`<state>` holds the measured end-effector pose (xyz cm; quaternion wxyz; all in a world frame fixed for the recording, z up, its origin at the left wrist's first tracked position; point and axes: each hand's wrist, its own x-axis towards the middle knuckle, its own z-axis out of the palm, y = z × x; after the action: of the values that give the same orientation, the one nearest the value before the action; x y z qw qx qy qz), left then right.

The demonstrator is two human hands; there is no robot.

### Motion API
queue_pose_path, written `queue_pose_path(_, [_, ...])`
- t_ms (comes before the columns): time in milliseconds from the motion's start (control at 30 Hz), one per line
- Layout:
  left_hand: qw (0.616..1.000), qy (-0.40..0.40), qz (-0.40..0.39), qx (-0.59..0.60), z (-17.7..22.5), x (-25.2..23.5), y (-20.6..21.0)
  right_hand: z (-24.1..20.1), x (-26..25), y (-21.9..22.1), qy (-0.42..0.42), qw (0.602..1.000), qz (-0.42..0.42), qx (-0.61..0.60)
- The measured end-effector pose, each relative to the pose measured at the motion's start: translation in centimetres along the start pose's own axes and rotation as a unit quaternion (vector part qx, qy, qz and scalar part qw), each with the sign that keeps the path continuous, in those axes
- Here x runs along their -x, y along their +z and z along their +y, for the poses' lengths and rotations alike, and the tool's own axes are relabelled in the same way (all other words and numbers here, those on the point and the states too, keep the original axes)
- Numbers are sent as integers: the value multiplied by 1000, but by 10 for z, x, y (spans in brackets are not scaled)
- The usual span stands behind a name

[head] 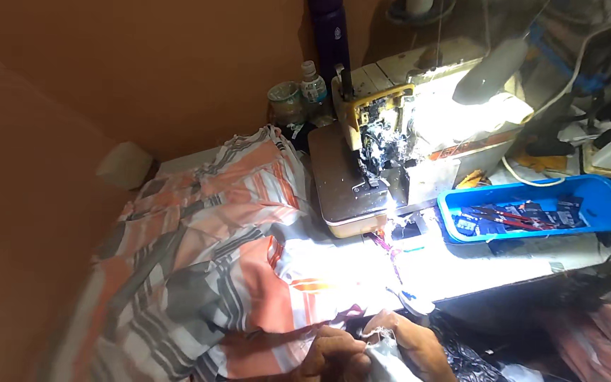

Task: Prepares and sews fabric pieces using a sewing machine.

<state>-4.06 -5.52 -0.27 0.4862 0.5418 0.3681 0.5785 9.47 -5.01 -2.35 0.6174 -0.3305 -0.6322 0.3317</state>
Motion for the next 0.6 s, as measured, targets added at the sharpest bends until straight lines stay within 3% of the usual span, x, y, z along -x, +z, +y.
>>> queue_pose_path(200, [996, -35, -50, 66, 4, 0, -9, -1, -4, -11, 9, 992, -47, -115])
queue_pose_path(300, [984, -69, -82, 142, -1, -2, -12, -3, -5, -8, 13, 993, -48, -104])
queue_pose_path(433, [996, -58, -52, 49, -2, -4, -3, -7, 0, 1, 67, 997, -38, -29])
queue_pose_path(600, [998, -43, -30, 34, 0, -2, 1, -2, 1, -3, 118, 974, -43, -191])
